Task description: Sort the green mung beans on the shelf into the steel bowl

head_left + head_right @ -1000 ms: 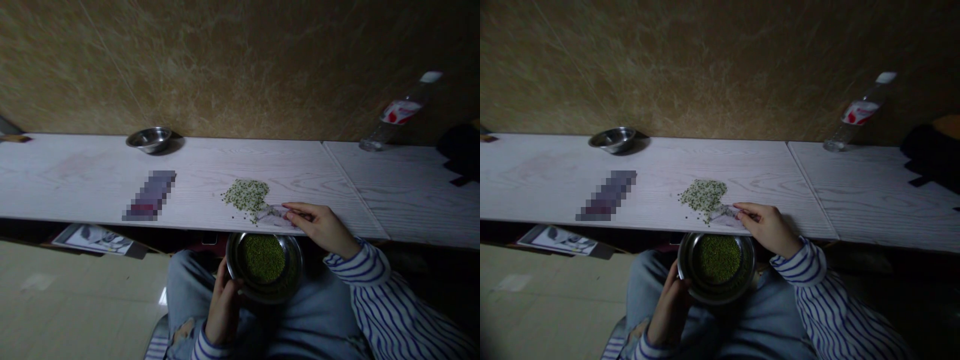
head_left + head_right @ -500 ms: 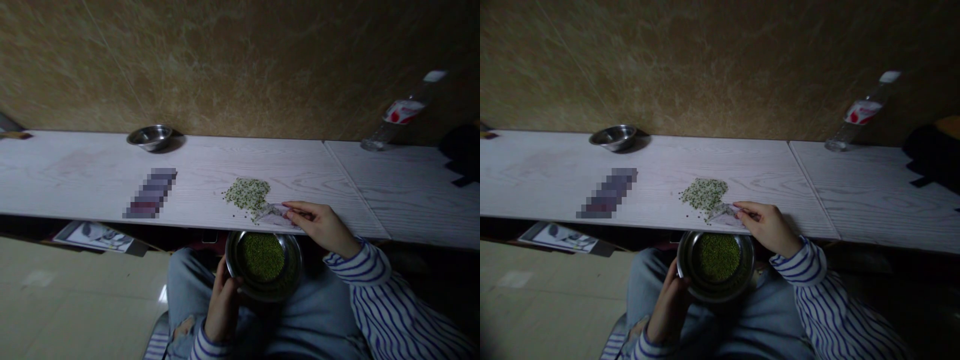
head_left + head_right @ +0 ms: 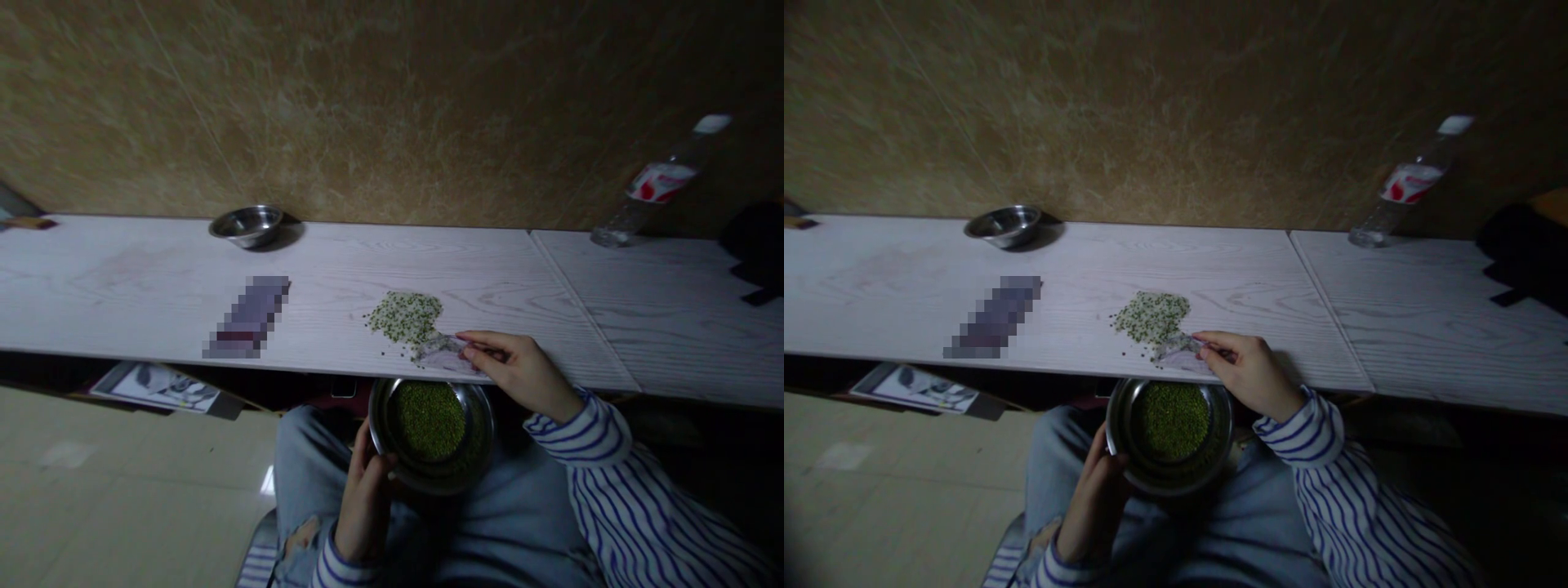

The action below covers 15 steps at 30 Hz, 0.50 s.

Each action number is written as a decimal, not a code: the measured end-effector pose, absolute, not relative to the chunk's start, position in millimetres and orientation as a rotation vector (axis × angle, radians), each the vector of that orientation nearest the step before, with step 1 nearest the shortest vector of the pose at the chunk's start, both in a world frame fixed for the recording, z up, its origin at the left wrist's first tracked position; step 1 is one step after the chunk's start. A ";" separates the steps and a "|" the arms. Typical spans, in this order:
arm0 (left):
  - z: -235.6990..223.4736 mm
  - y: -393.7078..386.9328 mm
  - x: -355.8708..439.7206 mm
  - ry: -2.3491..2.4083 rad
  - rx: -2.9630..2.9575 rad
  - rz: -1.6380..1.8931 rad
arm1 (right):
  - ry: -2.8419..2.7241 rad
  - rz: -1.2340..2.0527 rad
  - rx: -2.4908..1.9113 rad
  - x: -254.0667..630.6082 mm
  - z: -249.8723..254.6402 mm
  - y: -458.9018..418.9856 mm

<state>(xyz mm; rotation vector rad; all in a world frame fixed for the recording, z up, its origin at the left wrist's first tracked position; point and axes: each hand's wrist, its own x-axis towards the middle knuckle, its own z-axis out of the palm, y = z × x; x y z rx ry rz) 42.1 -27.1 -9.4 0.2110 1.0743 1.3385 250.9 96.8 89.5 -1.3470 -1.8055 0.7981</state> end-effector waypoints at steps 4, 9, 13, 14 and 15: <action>-6.8 -26.6 41.8 1.060 0.208 1.336 | -1.798 0.797 -1.359 251.5 89.6 99.5; -8.2 -26.4 42.3 1.072 0.235 1.339 | -1.777 0.808 -1.377 254.0 86.5 105.3; -7.2 -25.9 42.1 1.094 0.237 1.342 | -1.756 0.815 -1.358 254.9 85.3 109.2; -6.3 -25.7 41.9 1.095 0.236 1.342 | -1.753 0.818 -1.350 255.0 85.7 109.1; -5.3 -25.4 41.7 1.094 0.236 1.346 | -1.749 0.824 -1.342 255.0 86.2 108.6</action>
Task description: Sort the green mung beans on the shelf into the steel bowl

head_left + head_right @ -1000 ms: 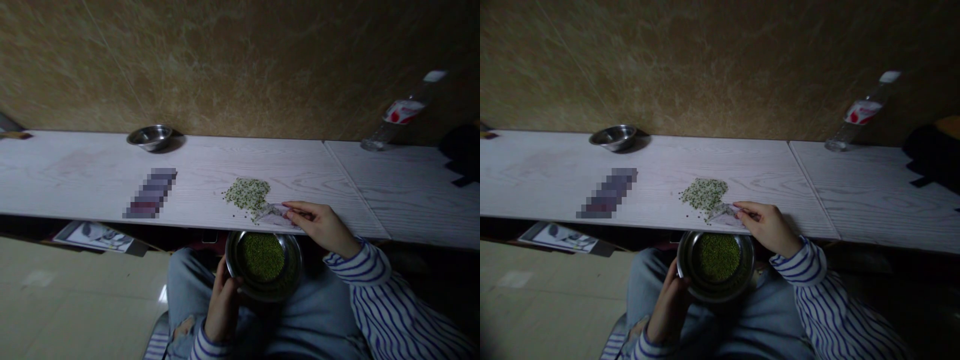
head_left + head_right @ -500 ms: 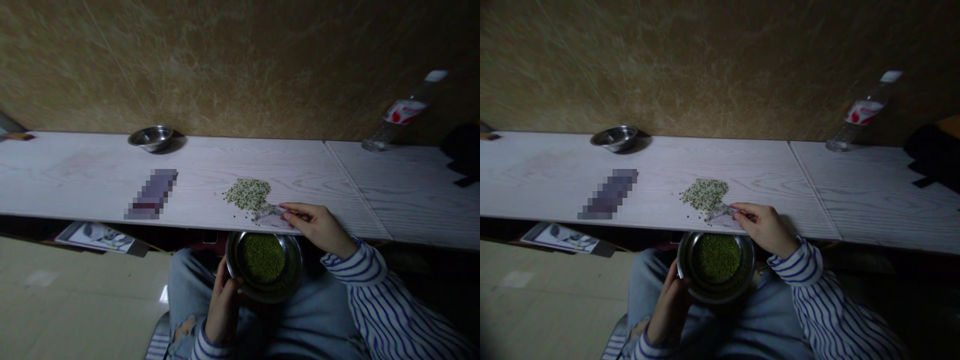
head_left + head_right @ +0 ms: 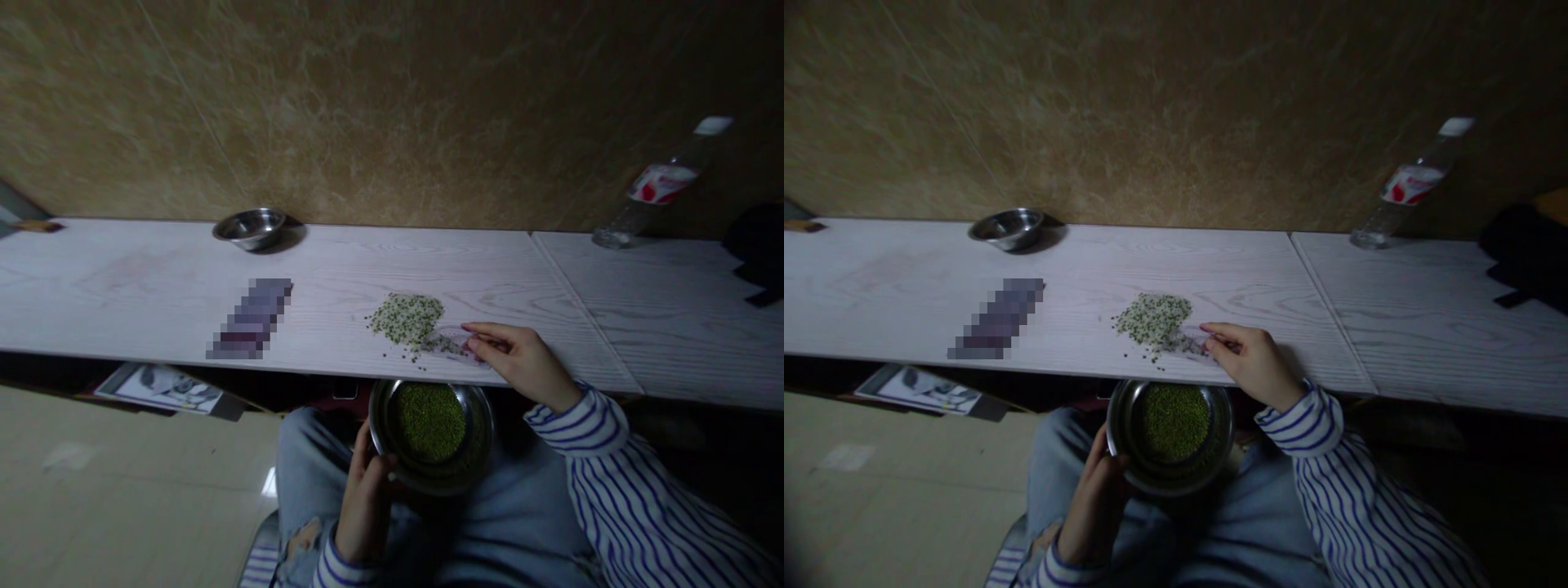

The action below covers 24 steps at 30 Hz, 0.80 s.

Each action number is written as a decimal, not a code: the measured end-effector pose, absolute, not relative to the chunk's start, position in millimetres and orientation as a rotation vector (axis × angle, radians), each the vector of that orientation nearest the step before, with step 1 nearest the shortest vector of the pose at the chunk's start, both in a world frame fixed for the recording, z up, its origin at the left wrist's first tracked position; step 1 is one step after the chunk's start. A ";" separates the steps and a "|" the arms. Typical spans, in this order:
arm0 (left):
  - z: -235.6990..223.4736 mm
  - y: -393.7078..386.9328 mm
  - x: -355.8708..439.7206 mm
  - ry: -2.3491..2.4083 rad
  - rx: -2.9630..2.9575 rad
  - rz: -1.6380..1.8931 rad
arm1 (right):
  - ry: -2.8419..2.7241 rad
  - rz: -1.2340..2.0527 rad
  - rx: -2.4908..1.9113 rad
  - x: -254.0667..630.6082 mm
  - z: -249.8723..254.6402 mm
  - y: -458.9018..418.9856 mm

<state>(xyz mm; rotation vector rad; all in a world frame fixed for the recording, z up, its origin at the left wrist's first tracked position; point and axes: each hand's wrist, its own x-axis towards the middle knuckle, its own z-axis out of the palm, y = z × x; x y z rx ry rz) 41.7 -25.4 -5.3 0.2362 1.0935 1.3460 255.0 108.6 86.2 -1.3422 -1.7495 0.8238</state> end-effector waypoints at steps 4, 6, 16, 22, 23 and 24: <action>-2.2 -24.7 41.3 1.085 0.216 1.352 | -1.751 0.833 -1.324 252.5 88.0 105.1; -2.4 -24.7 41.2 1.096 0.206 1.343 | -1.758 0.826 -1.320 250.1 88.1 104.3; -6.0 -23.5 40.3 1.108 0.222 1.352 | -1.764 0.842 -1.315 246.0 88.9 104.7; -7.0 -23.0 38.7 1.103 0.212 1.341 | -1.788 0.840 -1.310 243.6 87.2 105.0; -7.3 -23.0 38.4 1.110 0.215 1.340 | -1.785 0.842 -1.306 242.8 86.9 104.9; -7.4 -23.0 38.0 1.119 0.218 1.338 | -1.781 0.847 -1.301 242.0 86.6 104.8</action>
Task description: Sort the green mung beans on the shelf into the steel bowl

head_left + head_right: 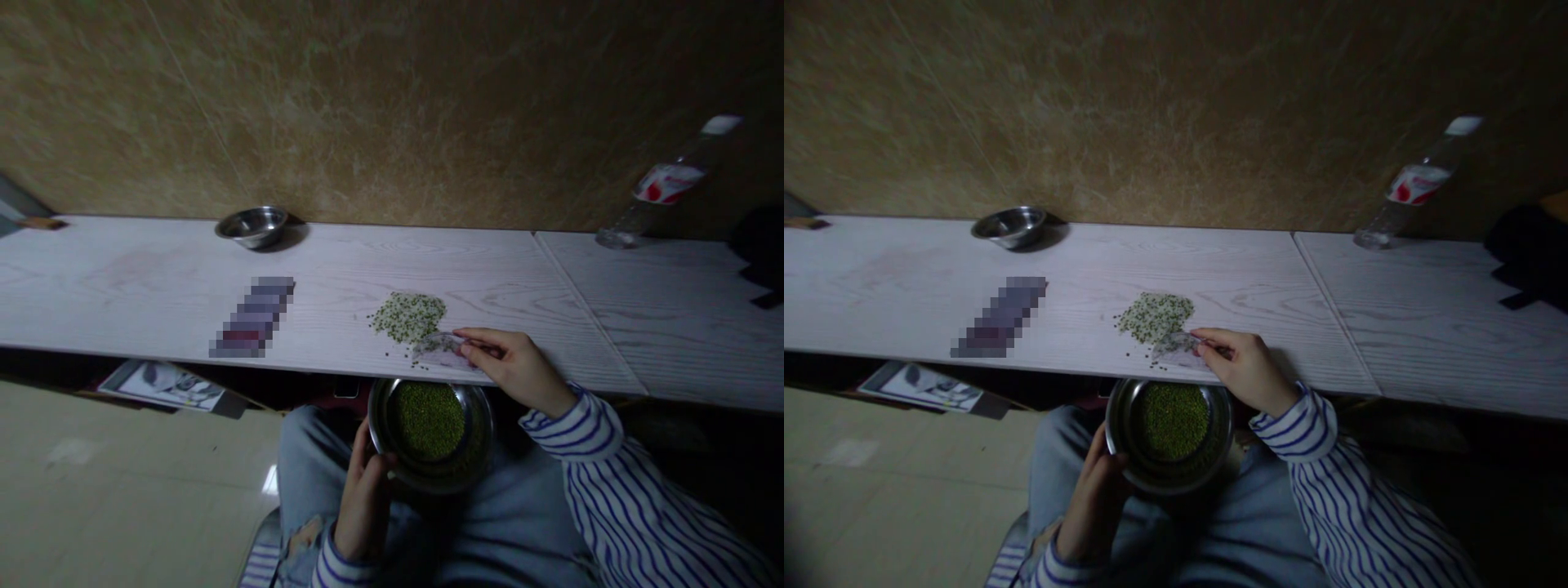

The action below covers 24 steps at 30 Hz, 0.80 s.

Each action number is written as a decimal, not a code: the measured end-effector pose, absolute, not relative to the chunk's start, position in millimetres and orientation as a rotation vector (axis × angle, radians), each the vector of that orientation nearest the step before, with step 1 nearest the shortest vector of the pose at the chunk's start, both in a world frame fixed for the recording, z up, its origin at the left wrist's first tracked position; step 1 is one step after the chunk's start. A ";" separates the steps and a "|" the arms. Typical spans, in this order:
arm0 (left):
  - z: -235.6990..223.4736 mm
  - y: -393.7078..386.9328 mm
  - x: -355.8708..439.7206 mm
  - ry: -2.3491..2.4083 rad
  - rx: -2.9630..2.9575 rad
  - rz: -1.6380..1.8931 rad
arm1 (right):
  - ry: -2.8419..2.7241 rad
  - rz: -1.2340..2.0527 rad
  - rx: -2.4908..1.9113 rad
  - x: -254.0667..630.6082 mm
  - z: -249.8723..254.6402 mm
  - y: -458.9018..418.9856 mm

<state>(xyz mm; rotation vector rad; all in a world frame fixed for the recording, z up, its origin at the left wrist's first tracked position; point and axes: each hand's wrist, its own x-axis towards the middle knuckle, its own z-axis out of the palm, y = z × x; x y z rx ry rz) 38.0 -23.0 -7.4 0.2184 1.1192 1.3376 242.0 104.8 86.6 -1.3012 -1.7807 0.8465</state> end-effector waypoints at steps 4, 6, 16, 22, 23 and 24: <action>-7.1 -23.5 37.3 1.112 0.219 1.330 | -1.766 0.849 -1.289 238.9 84.6 106.5; -6.6 -24.3 37.5 1.092 0.219 1.341 | -1.749 0.823 -1.299 238.3 83.4 108.4; -6.9 -24.4 37.4 1.101 0.223 1.361 | -1.722 0.829 -1.322 235.4 83.2 108.3; -10.0 -25.0 35.9 1.108 0.232 1.389 | -1.686 0.788 -1.342 236.7 79.9 112.7; -9.7 -25.0 35.6 1.109 0.230 1.385 | -1.680 0.789 -1.340 237.2 79.6 113.2; -8.9 -25.0 35.4 1.107 0.230 1.379 | -1.677 0.797 -1.335 237.2 79.3 113.7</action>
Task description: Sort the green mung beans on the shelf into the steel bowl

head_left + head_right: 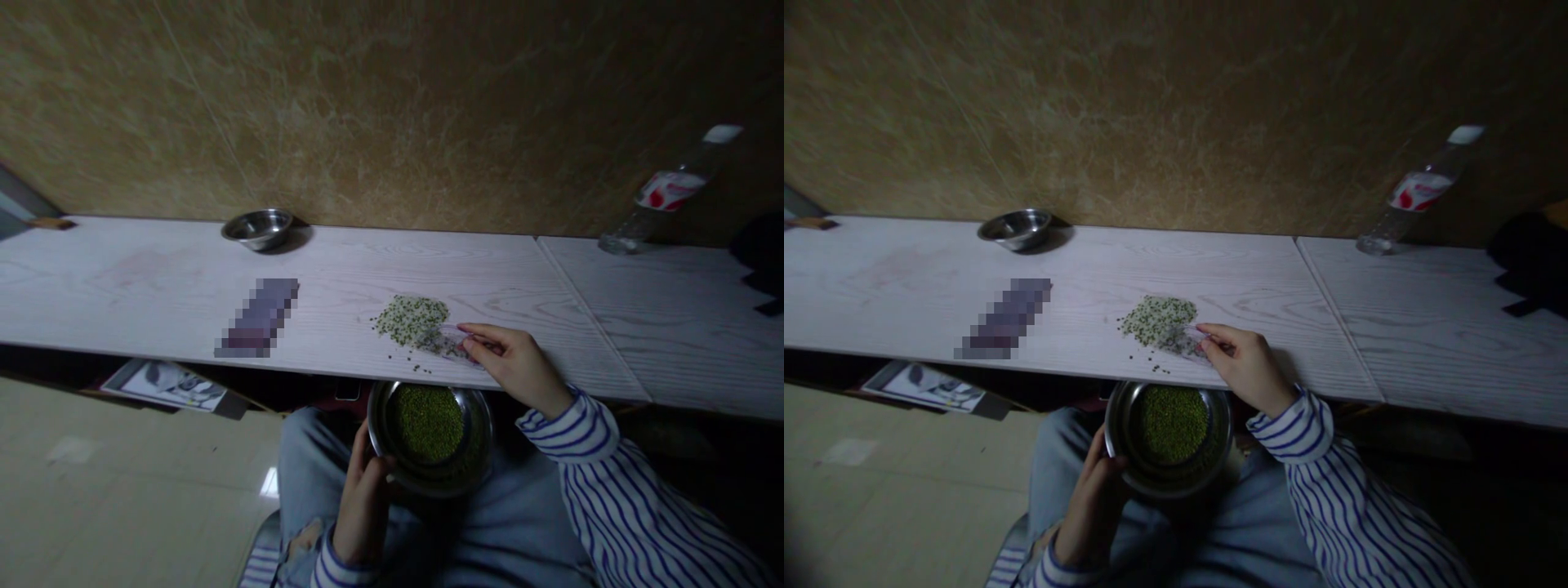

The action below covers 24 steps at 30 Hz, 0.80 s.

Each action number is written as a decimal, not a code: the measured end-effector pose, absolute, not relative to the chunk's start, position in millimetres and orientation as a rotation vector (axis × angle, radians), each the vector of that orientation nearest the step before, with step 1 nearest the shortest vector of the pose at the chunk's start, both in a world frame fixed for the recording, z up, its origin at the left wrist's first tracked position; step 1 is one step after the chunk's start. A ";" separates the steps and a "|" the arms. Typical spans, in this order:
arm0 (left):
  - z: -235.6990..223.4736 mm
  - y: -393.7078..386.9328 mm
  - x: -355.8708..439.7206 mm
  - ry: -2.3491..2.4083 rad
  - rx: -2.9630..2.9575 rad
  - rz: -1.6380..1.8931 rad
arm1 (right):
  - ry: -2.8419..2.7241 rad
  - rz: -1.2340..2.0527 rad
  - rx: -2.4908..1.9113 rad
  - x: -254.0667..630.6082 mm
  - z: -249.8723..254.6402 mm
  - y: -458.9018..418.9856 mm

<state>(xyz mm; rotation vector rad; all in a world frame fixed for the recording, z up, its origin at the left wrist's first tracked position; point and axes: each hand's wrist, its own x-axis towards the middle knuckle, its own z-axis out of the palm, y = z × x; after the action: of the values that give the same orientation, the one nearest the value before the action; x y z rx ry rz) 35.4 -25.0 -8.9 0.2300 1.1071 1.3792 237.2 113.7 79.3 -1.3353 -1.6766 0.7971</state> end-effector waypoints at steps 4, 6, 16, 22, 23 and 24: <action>-4.5 -24.2 34.6 1.096 0.226 1.361 | -1.685 0.821 -1.318 233.6 79.1 114.9; -2.8 -23.8 33.8 1.108 0.221 1.342 | -1.706 0.818 -1.324 231.3 79.4 114.8; 0.5 -22.3 22.0 1.122 0.210 1.360 | -1.797 0.775 -1.313 225.8 80.3 116.4; 1.6 -22.5 10.9 1.153 0.182 1.375 | -1.944 0.723 -1.232 201.2 83.0 128.4; 1.7 -22.4 9.5 1.158 0.184 1.375 | -1.963 0.724 -1.230 197.4 84.0 129.5; 1.7 -22.3 8.4 1.163 0.187 1.373 | -1.980 0.726 -1.230 194.1 85.0 130.1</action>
<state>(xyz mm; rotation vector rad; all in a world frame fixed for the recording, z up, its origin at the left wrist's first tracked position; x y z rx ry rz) 8.4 -22.3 1.7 0.1874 1.1630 1.3729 194.1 130.1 85.0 -1.2300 -1.9798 0.7259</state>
